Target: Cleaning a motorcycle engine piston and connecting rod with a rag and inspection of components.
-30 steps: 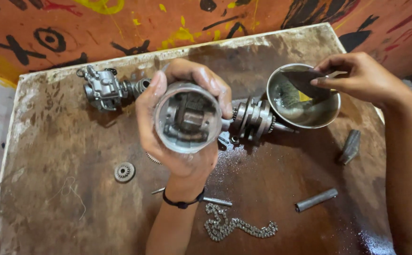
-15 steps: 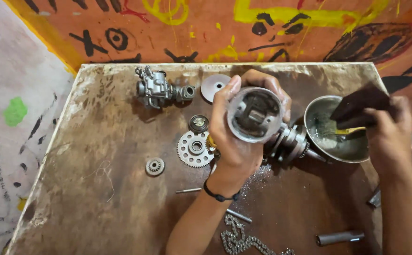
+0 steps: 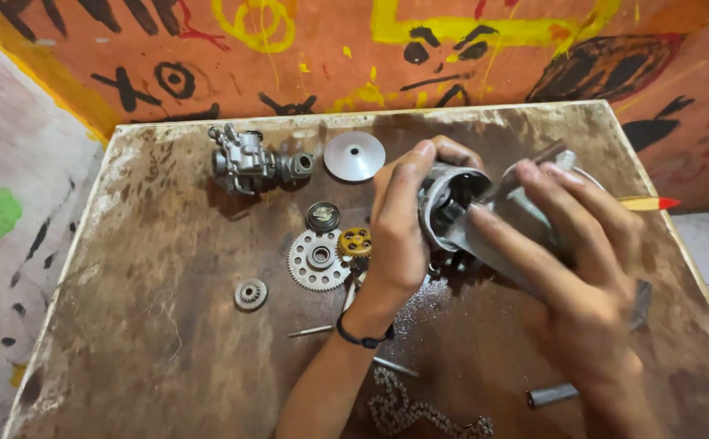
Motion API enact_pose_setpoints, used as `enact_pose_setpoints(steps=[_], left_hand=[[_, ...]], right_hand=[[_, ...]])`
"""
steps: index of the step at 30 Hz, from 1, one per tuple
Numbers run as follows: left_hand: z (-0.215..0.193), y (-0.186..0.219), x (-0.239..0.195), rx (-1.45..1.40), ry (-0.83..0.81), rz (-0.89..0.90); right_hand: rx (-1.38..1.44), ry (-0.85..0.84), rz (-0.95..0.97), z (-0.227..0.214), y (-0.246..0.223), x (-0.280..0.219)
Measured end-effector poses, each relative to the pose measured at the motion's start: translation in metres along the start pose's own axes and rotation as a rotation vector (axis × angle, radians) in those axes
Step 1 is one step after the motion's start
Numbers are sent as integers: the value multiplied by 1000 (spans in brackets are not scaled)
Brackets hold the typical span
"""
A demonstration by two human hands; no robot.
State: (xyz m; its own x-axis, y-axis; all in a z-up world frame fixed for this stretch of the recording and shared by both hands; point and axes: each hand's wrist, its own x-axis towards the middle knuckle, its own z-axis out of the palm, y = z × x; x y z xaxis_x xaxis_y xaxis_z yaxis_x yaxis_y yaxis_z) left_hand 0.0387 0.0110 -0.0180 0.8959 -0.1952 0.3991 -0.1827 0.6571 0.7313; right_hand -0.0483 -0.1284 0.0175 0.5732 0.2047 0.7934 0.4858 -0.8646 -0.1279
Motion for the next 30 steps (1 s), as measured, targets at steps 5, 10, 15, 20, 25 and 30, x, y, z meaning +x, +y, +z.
enact_pose_setpoints(steps=[5,10,15,20,25,30], left_hand=[[-1,4,1,7,26,21],[3,7,-3,44,5,40],[4,7,-3,92,13,26],[3,10,-4,76,-3,9],[1,9,-7,108,-40,-16],[0,13,-6,-39,-79,-63]], right_hand=[[-132,-18,-72,7,0,-11],[-95,-51,-2,15,17,-37],[-31,-79,48,15,17,-38],[-11,-39,-3,18,25,-51],[22,-33,-78,16,29,-42],[34,-8,-168,14,30,-36]])
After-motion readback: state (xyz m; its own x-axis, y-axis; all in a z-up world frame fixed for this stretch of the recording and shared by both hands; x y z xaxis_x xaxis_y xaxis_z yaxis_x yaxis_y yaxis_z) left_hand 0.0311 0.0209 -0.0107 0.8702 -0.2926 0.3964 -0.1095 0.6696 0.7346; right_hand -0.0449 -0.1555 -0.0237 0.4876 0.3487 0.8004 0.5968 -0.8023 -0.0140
